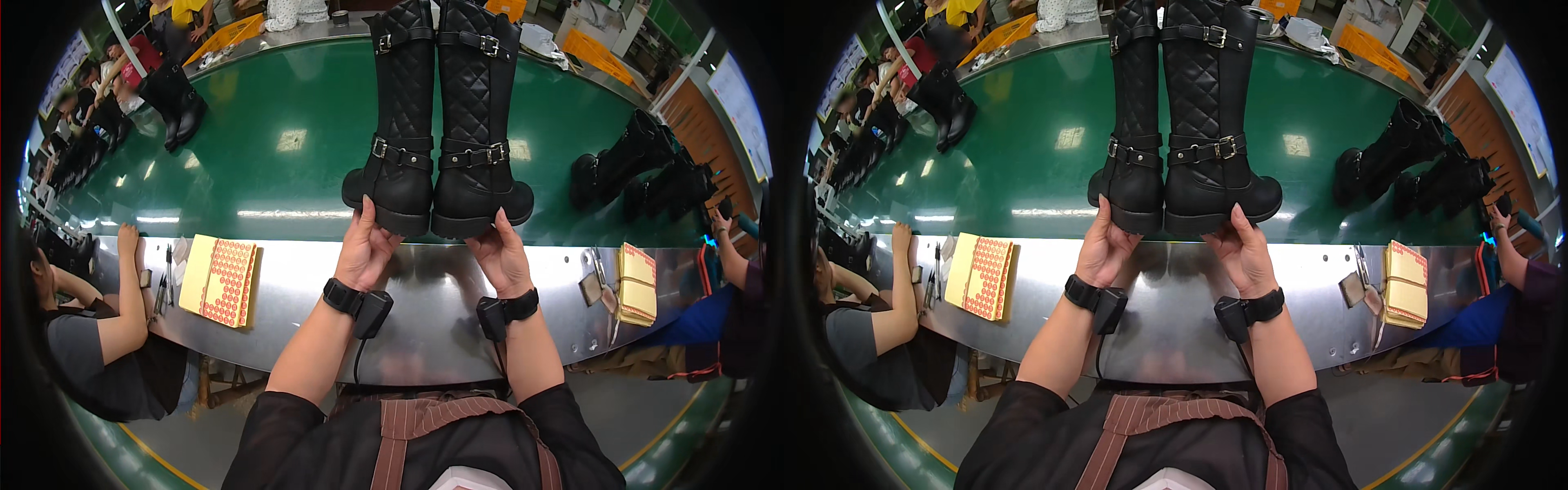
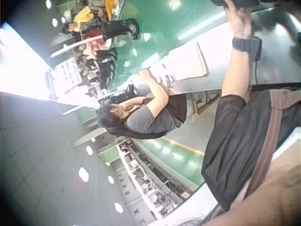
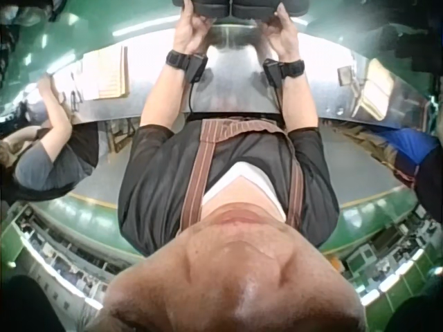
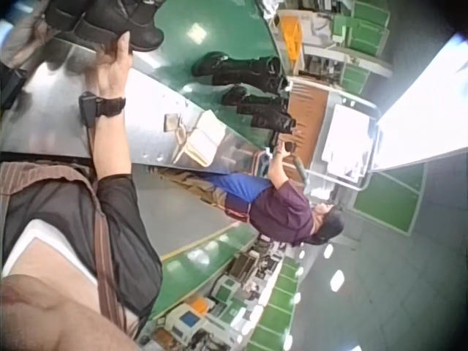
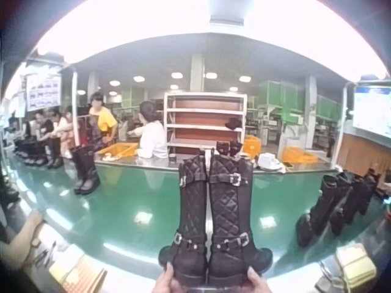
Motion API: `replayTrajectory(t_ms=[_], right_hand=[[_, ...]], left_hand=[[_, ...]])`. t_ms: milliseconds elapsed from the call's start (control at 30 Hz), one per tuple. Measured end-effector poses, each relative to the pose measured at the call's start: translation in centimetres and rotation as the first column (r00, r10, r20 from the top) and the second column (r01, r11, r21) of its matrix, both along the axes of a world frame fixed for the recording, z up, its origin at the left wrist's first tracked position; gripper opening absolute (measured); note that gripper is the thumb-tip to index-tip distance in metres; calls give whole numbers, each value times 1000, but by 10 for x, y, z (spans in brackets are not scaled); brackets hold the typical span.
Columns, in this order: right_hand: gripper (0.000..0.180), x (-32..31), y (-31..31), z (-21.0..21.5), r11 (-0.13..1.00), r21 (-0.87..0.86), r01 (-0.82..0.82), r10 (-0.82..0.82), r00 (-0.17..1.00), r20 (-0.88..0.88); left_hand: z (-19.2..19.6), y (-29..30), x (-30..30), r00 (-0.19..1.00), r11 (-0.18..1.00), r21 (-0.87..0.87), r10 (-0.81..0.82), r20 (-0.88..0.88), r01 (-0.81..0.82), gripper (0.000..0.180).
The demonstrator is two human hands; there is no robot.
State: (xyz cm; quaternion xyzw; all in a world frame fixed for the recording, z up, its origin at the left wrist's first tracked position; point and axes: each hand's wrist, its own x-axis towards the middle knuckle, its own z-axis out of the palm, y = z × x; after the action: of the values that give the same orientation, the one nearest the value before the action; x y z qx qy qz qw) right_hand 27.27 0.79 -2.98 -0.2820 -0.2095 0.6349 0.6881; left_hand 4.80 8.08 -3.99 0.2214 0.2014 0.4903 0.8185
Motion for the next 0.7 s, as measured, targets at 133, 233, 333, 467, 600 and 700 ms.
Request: replayTrajectory(t_ms=[133,233,333,467,600,700], right_hand=[[39,-7,-4,7,999,-34,2,-3,999,-39],[35,-10,-4,8,999,-49,19,-22,998,-61],[37,-10,-6,7,1000,-29,1,-3,996,-84],[41,-12,-6,6,997,-45,-56,47,981,-186],[44,-5,-2,-5,987,11,-159,157,954,-254],[44,-1,2,-8,976,56,-208,216,935,-282]], left_hand=[[-2,-3,-3,999,999,-1,-37,-4,37,55],[0,-6,-3,999,999,4,-48,8,48,54],[4,-9,0,997,998,-8,-60,47,60,54],[8,-13,3,987,993,-28,-110,121,114,56],[8,-15,6,977,988,-50,-134,168,144,52],[7,-11,7,982,989,-33,-136,129,141,57]])
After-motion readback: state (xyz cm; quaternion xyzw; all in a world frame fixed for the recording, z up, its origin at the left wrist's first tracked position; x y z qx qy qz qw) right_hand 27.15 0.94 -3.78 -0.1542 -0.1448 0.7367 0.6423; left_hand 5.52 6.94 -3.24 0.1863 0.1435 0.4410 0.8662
